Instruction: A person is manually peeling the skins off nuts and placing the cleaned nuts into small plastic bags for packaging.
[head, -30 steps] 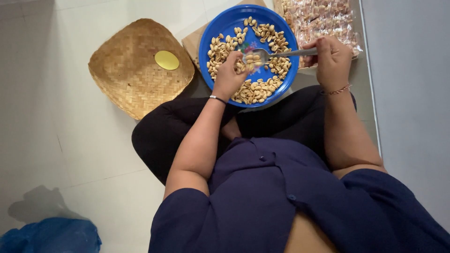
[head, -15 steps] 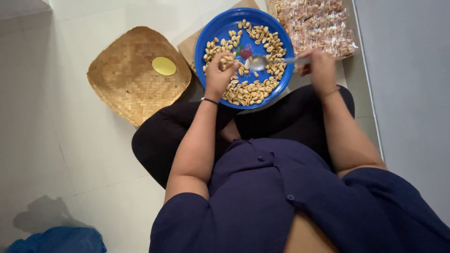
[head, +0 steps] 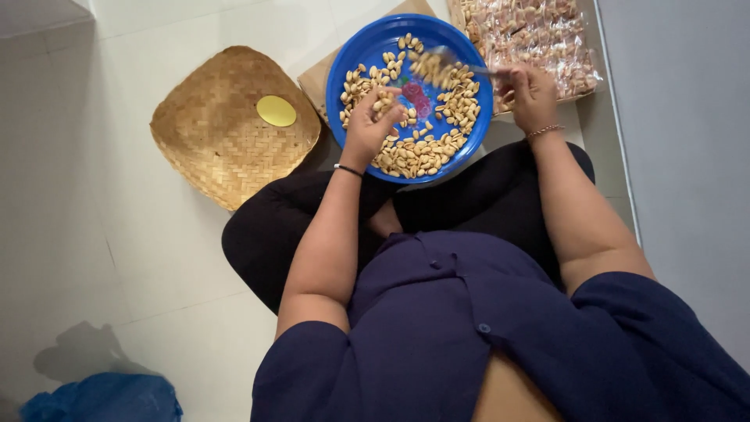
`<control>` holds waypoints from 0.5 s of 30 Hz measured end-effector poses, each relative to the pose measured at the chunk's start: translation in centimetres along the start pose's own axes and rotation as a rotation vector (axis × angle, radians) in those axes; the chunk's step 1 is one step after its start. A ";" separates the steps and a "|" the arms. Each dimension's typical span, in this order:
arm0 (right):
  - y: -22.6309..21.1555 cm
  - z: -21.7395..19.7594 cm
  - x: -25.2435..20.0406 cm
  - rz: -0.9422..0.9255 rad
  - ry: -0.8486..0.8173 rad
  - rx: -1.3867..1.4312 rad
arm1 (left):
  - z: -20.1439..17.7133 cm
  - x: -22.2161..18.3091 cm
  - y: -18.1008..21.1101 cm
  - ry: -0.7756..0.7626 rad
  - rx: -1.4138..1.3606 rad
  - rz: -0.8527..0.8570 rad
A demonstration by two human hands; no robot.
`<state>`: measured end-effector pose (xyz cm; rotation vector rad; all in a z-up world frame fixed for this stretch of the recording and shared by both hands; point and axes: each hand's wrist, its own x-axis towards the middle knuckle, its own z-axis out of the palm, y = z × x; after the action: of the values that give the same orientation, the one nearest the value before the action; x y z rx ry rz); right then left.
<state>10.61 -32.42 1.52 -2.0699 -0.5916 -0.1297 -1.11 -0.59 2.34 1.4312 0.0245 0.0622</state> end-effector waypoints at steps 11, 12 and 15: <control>2.0 0.3 -1.8 0.336 -0.212 0.094 | -0.4 0.1 -1.4 0.022 -0.223 0.129; 2.2 0.3 -1.8 0.293 -0.239 -0.019 | -0.6 -0.2 -0.9 0.038 -0.204 0.138; 1.6 -0.2 -1.5 -0.042 -0.155 -0.405 | -0.1 -0.4 -0.9 0.031 -0.225 0.084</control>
<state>10.04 -33.78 -0.06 -2.4763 -0.7516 -0.1210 -1.45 -0.60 1.43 1.2064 -0.0168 0.1517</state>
